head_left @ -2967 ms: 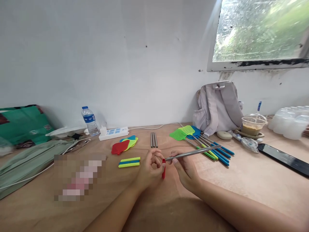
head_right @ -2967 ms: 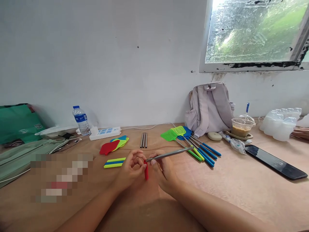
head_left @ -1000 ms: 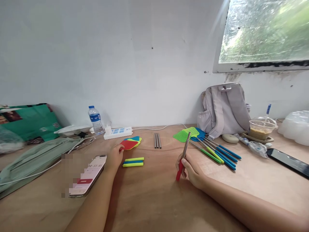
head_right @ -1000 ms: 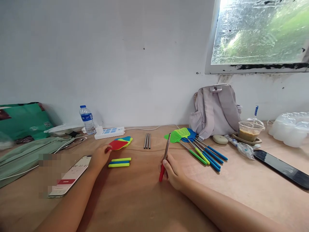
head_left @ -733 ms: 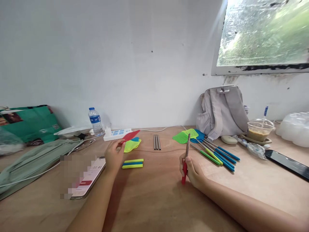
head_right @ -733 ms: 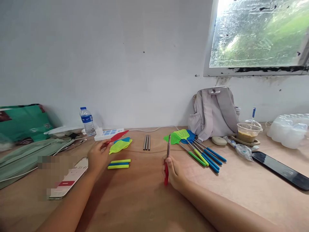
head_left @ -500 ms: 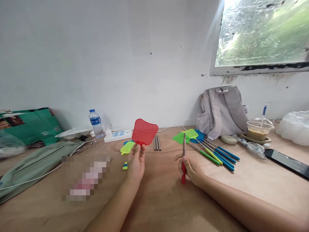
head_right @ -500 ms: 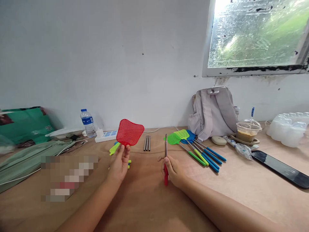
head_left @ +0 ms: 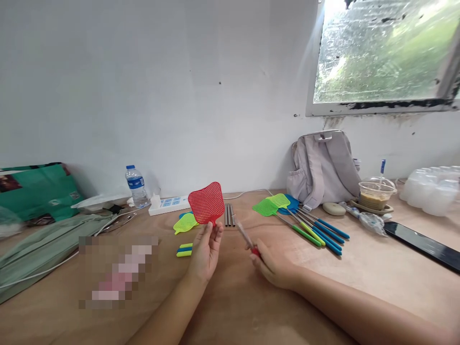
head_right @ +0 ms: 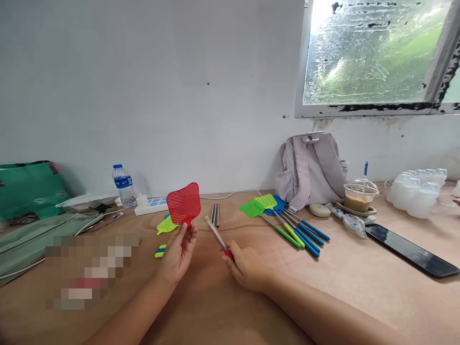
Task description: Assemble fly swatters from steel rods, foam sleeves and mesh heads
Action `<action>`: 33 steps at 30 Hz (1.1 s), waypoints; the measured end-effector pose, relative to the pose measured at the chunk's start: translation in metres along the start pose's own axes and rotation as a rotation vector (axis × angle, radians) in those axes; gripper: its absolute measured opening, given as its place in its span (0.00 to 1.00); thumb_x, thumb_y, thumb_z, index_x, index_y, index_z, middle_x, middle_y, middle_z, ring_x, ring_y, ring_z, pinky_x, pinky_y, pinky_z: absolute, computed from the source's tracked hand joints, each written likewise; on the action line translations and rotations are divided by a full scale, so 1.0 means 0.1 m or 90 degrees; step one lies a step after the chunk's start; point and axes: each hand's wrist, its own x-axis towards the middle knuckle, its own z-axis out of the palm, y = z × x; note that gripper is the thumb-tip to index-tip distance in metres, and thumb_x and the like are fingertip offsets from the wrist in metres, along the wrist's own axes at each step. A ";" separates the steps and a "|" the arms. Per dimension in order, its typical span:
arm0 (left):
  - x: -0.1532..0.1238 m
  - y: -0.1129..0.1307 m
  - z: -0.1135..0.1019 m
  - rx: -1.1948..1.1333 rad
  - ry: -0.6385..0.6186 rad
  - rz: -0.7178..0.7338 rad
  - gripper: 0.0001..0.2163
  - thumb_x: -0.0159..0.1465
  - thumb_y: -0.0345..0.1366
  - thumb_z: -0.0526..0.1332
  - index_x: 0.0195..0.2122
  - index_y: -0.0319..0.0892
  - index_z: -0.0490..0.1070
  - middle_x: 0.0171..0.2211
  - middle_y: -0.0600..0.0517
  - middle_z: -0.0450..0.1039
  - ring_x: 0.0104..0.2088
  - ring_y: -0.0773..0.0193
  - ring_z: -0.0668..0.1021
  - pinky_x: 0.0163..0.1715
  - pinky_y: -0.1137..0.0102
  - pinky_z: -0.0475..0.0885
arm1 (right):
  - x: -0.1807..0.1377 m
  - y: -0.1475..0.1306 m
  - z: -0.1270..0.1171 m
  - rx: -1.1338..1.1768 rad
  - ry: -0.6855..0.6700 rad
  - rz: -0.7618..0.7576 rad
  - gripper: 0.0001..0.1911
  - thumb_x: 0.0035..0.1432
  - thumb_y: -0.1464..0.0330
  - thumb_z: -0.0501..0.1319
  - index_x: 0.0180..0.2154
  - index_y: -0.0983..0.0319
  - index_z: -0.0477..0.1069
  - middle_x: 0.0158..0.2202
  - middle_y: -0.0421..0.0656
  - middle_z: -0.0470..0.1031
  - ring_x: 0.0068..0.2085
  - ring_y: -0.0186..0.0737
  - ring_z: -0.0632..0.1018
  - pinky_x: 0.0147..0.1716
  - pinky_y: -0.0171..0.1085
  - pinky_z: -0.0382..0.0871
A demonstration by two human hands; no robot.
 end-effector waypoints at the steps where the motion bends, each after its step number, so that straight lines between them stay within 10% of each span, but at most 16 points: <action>1: 0.00 0.00 -0.01 0.010 -0.010 0.001 0.07 0.57 0.22 0.56 0.26 0.35 0.72 0.25 0.52 0.75 0.28 0.71 0.77 0.32 0.78 0.75 | -0.01 -0.03 0.00 -0.051 -0.031 -0.008 0.14 0.62 0.62 0.44 0.45 0.63 0.58 0.33 0.45 0.72 0.31 0.39 0.72 0.32 0.35 0.61; 33: 0.16 0.03 -0.21 0.235 -0.033 0.116 0.07 0.42 0.29 0.65 0.23 0.39 0.69 0.22 0.55 0.73 0.28 0.64 0.77 0.36 0.67 0.72 | 0.00 0.01 -0.07 -0.162 -0.044 0.027 0.15 0.61 0.62 0.46 0.46 0.60 0.60 0.33 0.44 0.74 0.33 0.41 0.73 0.30 0.34 0.58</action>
